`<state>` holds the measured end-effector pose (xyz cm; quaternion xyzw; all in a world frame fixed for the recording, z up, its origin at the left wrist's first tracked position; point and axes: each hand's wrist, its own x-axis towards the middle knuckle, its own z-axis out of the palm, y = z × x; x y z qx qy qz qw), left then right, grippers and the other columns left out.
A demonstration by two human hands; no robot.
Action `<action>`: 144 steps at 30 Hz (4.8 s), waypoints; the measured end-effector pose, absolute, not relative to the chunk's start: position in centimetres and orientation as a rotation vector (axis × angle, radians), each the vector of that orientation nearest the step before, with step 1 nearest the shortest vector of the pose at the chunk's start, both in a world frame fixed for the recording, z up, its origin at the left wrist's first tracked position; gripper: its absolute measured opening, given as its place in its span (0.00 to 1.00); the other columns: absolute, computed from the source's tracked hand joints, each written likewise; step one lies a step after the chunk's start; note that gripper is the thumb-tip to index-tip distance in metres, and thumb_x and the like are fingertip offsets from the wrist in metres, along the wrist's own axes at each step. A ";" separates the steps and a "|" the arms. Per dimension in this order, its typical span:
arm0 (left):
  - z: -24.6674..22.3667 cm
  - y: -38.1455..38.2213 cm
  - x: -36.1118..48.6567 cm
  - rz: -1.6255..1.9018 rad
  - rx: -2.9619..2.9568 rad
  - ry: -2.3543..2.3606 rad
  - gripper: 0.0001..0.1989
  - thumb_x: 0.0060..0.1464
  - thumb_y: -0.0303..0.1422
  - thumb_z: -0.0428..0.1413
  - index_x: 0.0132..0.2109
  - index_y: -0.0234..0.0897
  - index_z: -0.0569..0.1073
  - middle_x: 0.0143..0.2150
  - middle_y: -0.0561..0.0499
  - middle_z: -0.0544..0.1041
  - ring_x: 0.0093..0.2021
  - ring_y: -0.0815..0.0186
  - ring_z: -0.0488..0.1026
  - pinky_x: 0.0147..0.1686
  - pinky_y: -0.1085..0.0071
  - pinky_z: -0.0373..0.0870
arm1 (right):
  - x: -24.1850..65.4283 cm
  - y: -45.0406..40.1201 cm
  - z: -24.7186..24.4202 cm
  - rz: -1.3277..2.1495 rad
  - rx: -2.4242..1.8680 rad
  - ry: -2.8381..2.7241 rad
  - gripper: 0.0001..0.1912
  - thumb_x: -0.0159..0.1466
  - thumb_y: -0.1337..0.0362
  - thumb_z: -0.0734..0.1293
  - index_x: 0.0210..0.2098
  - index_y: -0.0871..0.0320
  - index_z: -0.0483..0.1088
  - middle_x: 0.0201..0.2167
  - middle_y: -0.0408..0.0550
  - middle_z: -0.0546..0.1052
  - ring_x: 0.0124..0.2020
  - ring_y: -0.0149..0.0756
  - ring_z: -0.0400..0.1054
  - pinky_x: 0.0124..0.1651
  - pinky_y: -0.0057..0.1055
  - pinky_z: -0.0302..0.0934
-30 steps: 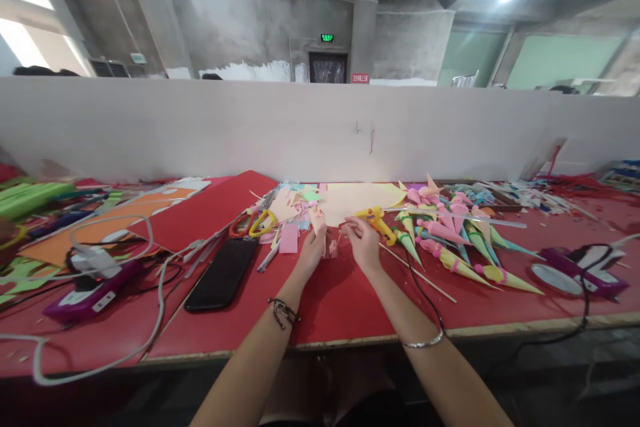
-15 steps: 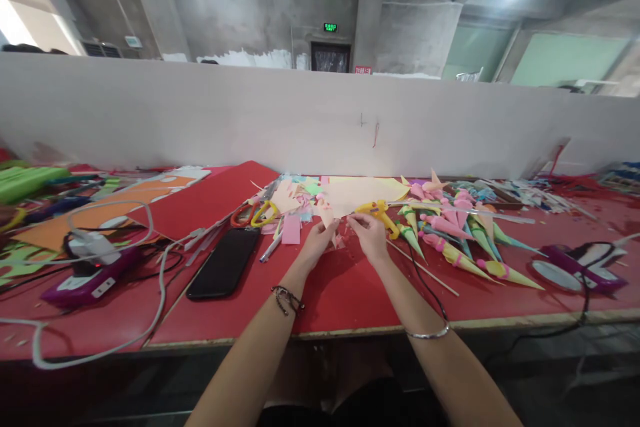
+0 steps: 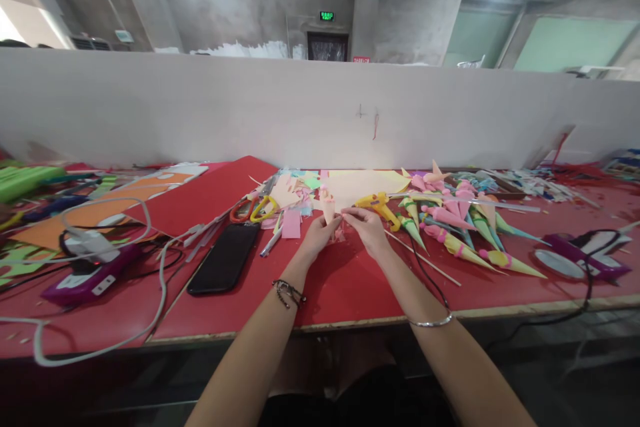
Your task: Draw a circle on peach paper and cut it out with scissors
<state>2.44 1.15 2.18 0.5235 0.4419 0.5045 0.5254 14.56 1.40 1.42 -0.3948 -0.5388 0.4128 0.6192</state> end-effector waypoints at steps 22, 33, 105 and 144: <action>1.8 1.9 2.3 1.302 1.192 1.054 0.16 0.34 0.43 0.59 0.24 0.32 0.71 0.14 0.58 0.65 0.15 0.78 0.55 0.18 0.78 0.54 | 14.5 1.7 0.9 0.948 -0.933 -1.284 0.11 0.49 0.65 0.65 0.33 0.59 0.73 0.31 0.46 0.77 0.34 0.36 0.69 0.39 0.32 0.62; 1.5 2.1 2.2 1.300 1.202 1.050 0.16 0.37 0.43 0.57 0.23 0.32 0.69 0.15 0.58 0.64 0.15 0.78 0.54 0.18 0.77 0.51 | 14.4 1.5 1.2 0.940 -0.907 -1.174 0.08 0.49 0.60 0.65 0.23 0.60 0.68 0.18 0.41 0.71 0.21 0.30 0.64 0.29 0.28 0.60; 2.6 0.3 2.9 0.746 1.369 0.640 0.05 0.34 0.31 0.48 0.20 0.33 0.66 0.17 0.54 0.63 0.17 0.75 0.55 0.19 0.75 0.49 | 14.3 -0.3 3.8 1.484 -0.605 -0.993 0.23 0.40 0.58 0.72 0.35 0.55 0.67 0.37 0.45 0.75 0.38 0.38 0.69 0.32 0.30 0.65; 2.8 1.2 2.5 1.197 1.065 0.678 0.10 0.43 0.31 0.49 0.22 0.31 0.72 0.13 0.58 0.55 0.16 0.76 0.50 0.18 0.76 0.47 | 14.7 0.9 1.9 0.738 -0.858 -1.354 0.09 0.53 0.64 0.64 0.32 0.58 0.73 0.31 0.47 0.76 0.33 0.36 0.70 0.38 0.32 0.64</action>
